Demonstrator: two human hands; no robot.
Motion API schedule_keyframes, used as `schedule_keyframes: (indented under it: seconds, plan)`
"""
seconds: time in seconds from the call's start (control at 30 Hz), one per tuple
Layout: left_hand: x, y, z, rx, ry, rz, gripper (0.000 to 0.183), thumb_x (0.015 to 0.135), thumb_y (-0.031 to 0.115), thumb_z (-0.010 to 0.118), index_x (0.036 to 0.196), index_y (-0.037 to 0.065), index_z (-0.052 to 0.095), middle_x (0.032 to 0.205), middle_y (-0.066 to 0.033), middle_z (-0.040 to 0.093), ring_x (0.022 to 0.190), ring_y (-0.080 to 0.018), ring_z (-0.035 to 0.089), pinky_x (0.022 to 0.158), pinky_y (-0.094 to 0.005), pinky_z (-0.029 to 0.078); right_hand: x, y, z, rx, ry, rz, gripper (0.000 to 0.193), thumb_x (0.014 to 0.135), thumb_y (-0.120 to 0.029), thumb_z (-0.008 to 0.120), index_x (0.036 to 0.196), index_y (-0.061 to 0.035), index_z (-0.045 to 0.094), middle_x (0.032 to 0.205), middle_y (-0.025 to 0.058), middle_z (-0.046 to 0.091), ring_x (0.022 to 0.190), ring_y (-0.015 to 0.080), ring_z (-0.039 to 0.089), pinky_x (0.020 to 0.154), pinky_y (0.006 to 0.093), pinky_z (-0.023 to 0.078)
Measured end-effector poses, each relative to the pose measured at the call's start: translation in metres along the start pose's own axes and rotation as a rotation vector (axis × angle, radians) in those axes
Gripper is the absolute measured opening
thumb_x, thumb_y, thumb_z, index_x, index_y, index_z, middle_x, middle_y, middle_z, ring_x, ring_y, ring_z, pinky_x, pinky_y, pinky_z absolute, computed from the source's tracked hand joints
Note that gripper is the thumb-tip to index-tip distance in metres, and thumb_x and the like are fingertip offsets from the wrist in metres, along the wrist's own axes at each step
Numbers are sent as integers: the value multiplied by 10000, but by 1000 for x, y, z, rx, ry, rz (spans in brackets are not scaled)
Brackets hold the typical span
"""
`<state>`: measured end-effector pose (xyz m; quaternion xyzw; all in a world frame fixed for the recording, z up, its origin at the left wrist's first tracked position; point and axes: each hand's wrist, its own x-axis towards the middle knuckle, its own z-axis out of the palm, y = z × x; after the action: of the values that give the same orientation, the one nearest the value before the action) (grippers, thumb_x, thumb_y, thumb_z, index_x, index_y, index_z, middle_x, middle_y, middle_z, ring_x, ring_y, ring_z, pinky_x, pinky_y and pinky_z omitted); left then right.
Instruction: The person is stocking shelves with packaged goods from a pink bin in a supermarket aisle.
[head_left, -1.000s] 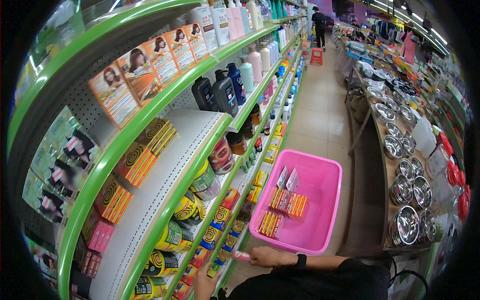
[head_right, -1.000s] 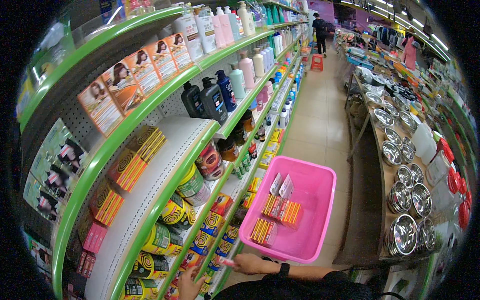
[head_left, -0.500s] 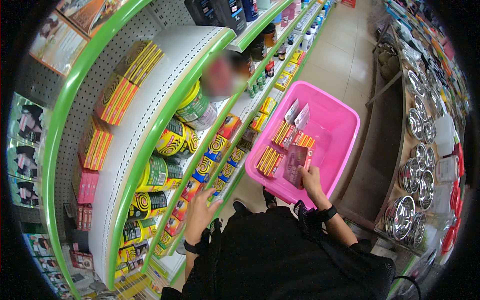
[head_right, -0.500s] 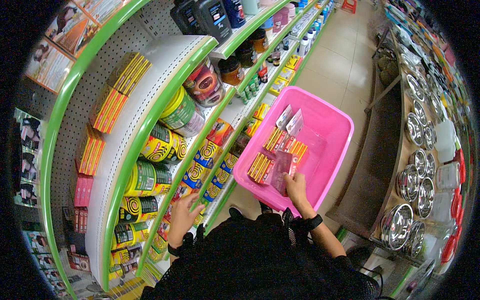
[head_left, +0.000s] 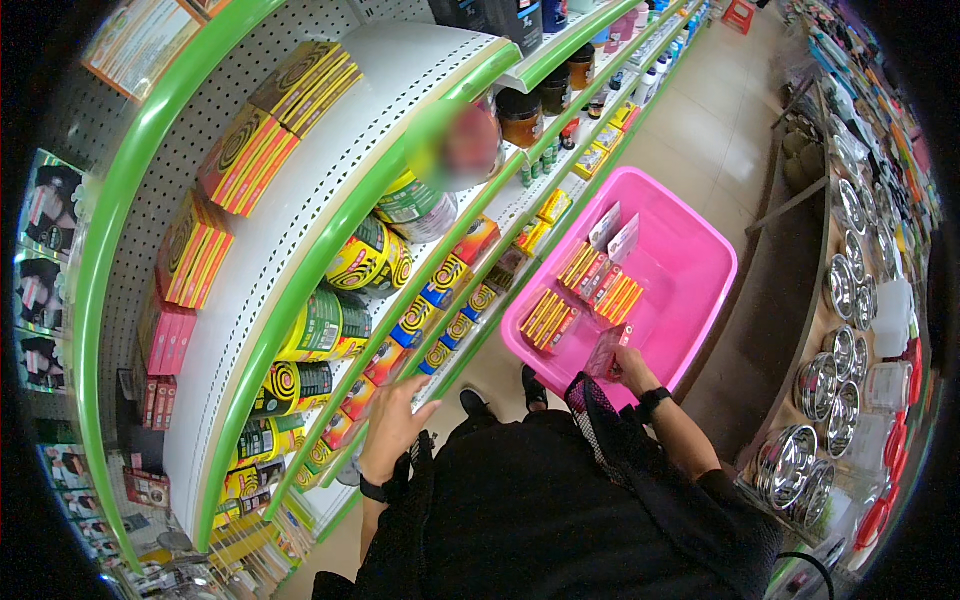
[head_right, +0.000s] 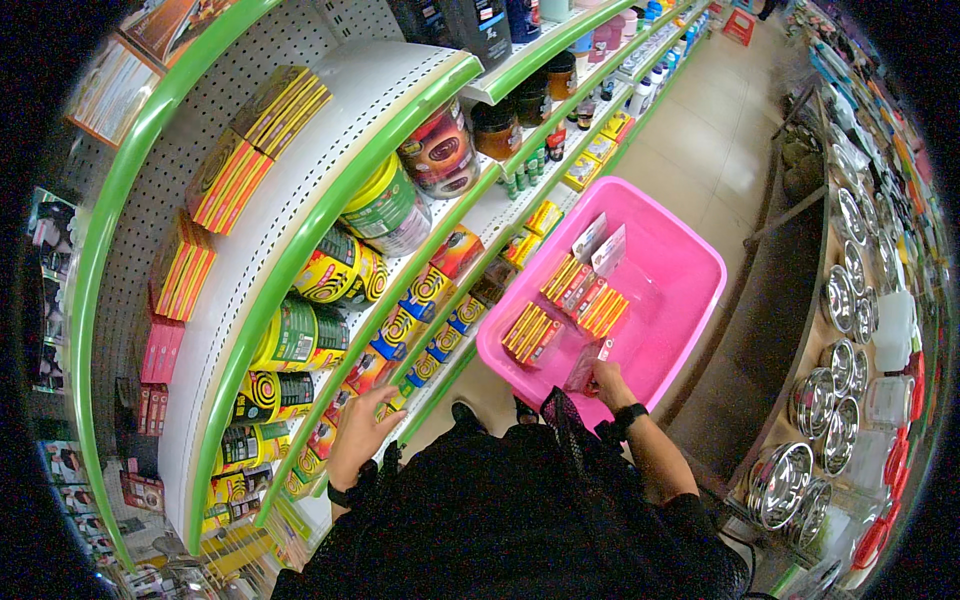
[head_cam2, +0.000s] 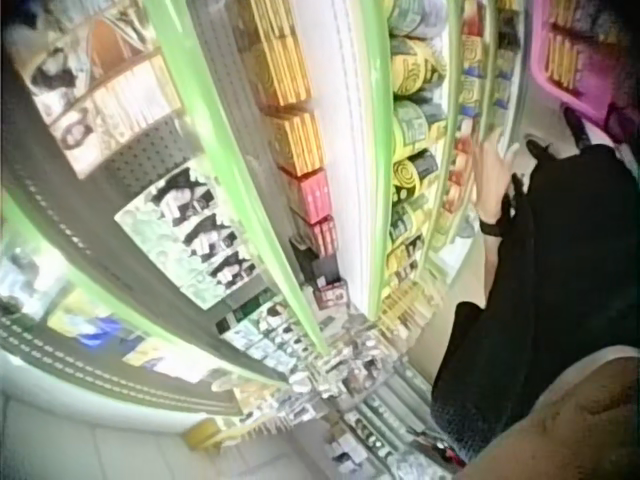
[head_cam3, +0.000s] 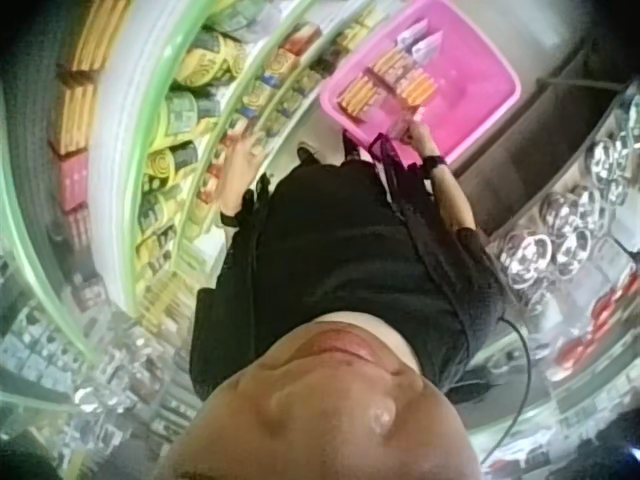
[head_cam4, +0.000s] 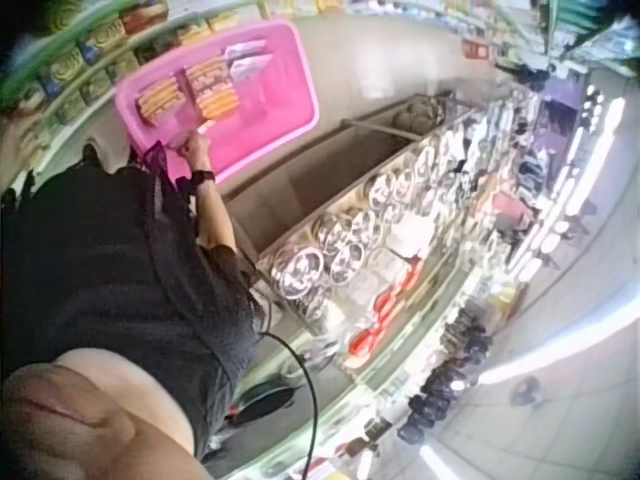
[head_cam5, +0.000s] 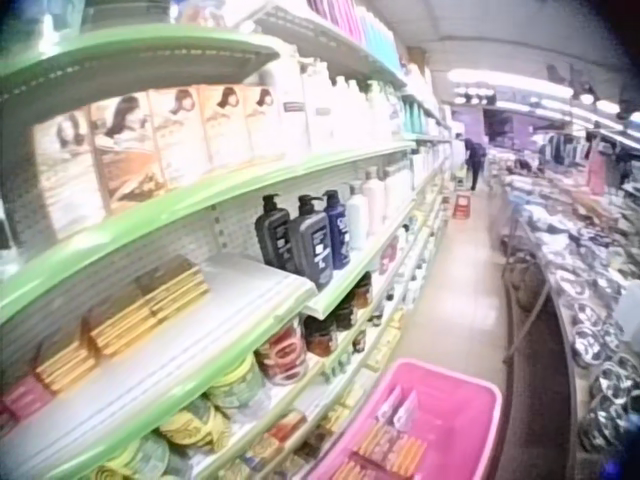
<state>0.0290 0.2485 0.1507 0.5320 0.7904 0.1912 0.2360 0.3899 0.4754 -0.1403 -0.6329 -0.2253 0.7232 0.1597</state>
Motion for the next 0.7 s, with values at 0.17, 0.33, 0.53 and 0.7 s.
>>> schedule_keyframes:
  seconds: [0.17,0.33,0.53,0.7]
  plan:
    - [-14,-15,3,-43,21,-48,411,767,134,771,1130,-20,651,1098,-223,671,1023,-379,640,872,-416,504,47,13,-3,-1112,-344,-817,367,595,-171,873,829,-71,608,641,52,611,576,182,600,500,343,477]
    - [-24,-17,2,-58,8,-126,410,774,122,759,1141,-22,645,1102,-221,672,1032,-374,643,878,-411,504,116,45,30,-1181,-372,-719,520,480,-254,930,854,-103,602,694,61,660,676,241,672,586,358,531]
    - [-26,-9,1,-50,-3,-146,405,775,117,756,1137,-28,645,1114,-226,670,1036,-367,651,883,-403,508,120,36,57,-1540,-154,-925,648,468,-369,926,948,-84,596,783,83,665,764,285,682,655,391,547]
    - [-24,-4,6,-44,-8,-161,414,776,130,761,1140,-27,641,1103,-228,673,1028,-371,652,879,-408,509,136,50,59,-1582,-169,-982,587,468,-423,912,866,-96,631,768,69,654,750,283,676,661,390,545]
